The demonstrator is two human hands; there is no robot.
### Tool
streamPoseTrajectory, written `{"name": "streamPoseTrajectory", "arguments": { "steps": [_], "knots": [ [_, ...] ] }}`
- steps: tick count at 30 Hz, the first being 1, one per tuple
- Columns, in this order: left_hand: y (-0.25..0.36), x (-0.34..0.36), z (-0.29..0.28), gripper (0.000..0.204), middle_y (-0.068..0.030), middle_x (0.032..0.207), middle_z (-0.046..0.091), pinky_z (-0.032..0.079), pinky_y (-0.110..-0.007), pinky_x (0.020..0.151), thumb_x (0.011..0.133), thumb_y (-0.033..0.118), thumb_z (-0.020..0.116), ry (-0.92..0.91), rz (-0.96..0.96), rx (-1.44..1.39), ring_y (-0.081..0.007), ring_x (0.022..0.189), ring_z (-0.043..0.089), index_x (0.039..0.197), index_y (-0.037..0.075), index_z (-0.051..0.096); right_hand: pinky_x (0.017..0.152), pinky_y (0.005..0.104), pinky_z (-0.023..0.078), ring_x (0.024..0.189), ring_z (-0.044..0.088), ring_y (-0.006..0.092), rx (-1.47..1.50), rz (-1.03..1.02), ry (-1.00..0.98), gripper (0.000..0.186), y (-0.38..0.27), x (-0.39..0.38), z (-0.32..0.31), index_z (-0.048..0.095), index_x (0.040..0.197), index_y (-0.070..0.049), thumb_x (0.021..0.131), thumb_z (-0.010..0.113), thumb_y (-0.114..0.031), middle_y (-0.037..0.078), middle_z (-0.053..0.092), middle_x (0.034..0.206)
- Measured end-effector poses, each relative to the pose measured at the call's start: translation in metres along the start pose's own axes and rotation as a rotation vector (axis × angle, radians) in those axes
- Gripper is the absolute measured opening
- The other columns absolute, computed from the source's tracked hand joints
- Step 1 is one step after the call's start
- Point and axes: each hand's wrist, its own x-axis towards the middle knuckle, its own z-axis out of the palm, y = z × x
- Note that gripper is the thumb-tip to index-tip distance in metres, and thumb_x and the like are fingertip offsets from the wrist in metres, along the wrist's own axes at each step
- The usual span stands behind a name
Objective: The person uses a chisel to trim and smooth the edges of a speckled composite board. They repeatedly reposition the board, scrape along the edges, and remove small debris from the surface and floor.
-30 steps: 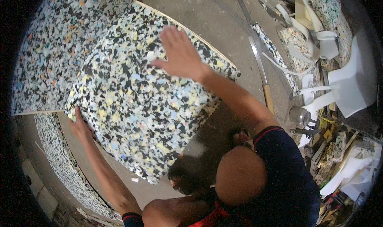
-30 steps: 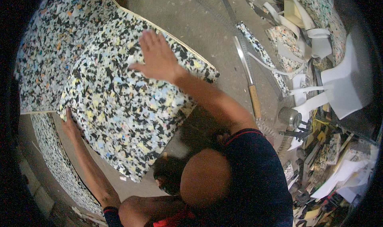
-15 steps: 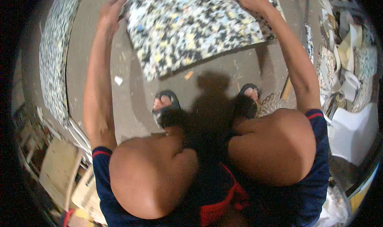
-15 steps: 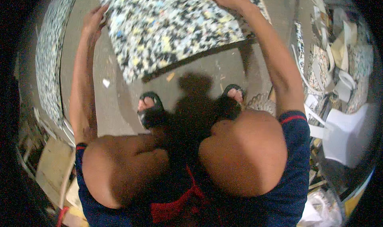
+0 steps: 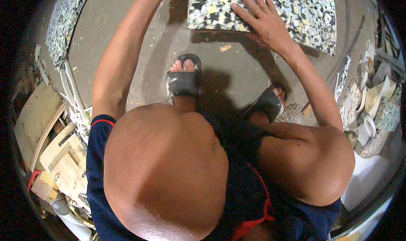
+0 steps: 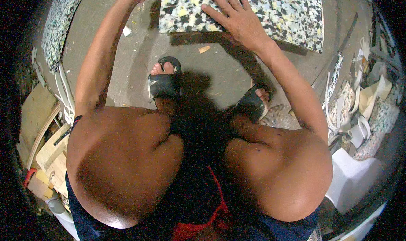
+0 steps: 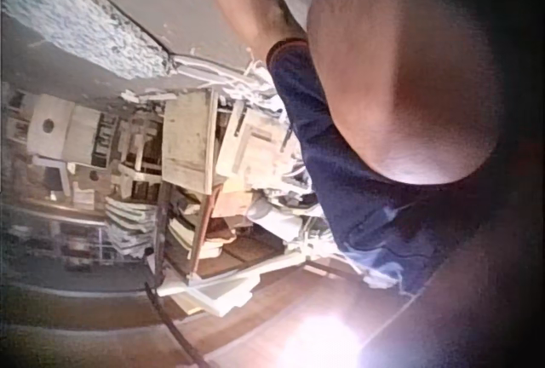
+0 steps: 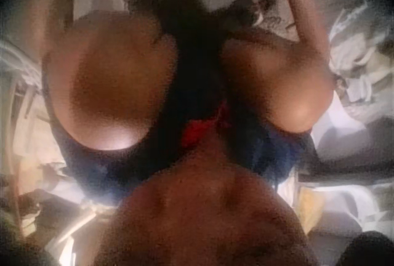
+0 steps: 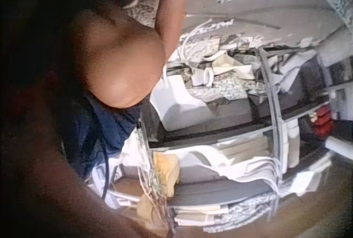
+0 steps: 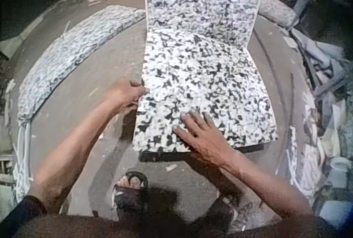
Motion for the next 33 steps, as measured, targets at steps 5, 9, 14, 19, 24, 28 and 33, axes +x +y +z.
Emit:
{"name": "streamPoseTrajectory", "arguments": {
  "steps": [5, 9, 14, 19, 24, 28, 33],
  "knots": [
    [0.004, -0.007, 0.004, 0.047, -0.0209, 0.101, 0.074, 0.056, -0.044, 0.083, 0.08, 0.038, 0.075, 0.012, -0.014, 0.122, -0.0317, 0.09, 0.072, 0.103, -0.003, 0.073, 0.12, 0.0593, 0.031, 0.153, 0.031, 0.0342, 0.006, -0.049, -0.037, 0.094, 0.004, -0.007, -0.014, 0.035, 0.16, -0.029, 0.079, 0.078, -0.006, 0.006, 0.032, 0.167],
    [0.003, -0.006, 0.013, 0.045, -0.0232, 0.094, 0.076, 0.058, -0.043, 0.078, 0.076, 0.037, 0.077, 0.018, -0.028, 0.172, -0.0327, 0.083, 0.075, 0.095, -0.004, 0.076, 0.119, 0.0604, 0.032, 0.152, 0.033, 0.0322, 0.032, -0.041, -0.03, 0.082, 0.007, -0.011, -0.026, 0.04, 0.158, -0.026, 0.086, 0.068, 0.002, 0.005, 0.035, 0.166],
    [0.01, -0.001, 0.023, 0.038, -0.0267, 0.098, 0.074, 0.059, -0.046, 0.084, 0.08, 0.027, 0.072, 0.077, 0.05, 0.216, -0.0361, 0.091, 0.075, 0.099, -0.005, 0.075, 0.114, 0.0675, 0.034, 0.152, 0.033, 0.0333, -0.087, -0.044, -0.074, 0.079, -0.001, -0.012, -0.021, 0.042, 0.156, -0.025, 0.086, 0.068, 0.0, 0.007, 0.035, 0.165],
    [0.024, 0.009, 0.033, 0.032, -0.0295, 0.106, 0.073, 0.059, -0.047, 0.085, 0.081, 0.016, 0.066, 0.08, -0.079, 0.155, -0.0385, 0.102, 0.073, 0.102, -0.007, 0.074, 0.106, 0.0736, 0.038, 0.15, 0.034, 0.0342, -0.145, -0.011, -0.055, 0.07, -0.01, -0.012, -0.008, 0.044, 0.154, -0.023, 0.09, 0.062, -0.002, 0.009, 0.037, 0.162],
    [0.028, 0.015, 0.047, 0.034, -0.0308, 0.109, 0.071, 0.058, -0.047, 0.087, 0.08, 0.015, 0.068, 0.145, -0.009, 0.097, -0.0408, 0.105, 0.072, 0.104, -0.008, 0.073, 0.102, 0.0774, 0.04, 0.149, 0.036, 0.036, -0.195, 0.01, -0.04, 0.062, -0.016, -0.008, 0.0, 0.046, 0.151, -0.021, 0.092, 0.059, -0.004, 0.011, 0.04, 0.159],
    [0.026, 0.012, 0.056, 0.035, -0.0313, 0.109, 0.071, 0.058, -0.047, 0.087, 0.08, 0.015, 0.068, 0.13, 0.042, 0.11, -0.0409, 0.106, 0.071, 0.105, -0.009, 0.072, 0.104, 0.075, 0.039, 0.15, 0.034, 0.0349, -0.236, 0.036, -0.11, 0.071, -0.02, -0.007, 0.0, 0.043, 0.154, -0.021, 0.089, 0.062, 0.0, 0.011, 0.038, 0.161],
    [0.03, 0.001, 0.055, 0.039, -0.0311, 0.113, 0.07, 0.057, -0.047, 0.09, 0.081, 0.016, 0.069, 0.043, -0.001, 0.01, -0.0421, 0.11, 0.069, 0.11, -0.009, 0.07, 0.104, 0.0723, 0.041, 0.15, 0.035, 0.0343, -0.289, 0.045, -0.182, 0.076, -0.022, -0.007, -0.006, 0.041, 0.155, -0.02, 0.087, 0.064, 0.003, 0.01, 0.038, 0.161]
  ]
}}
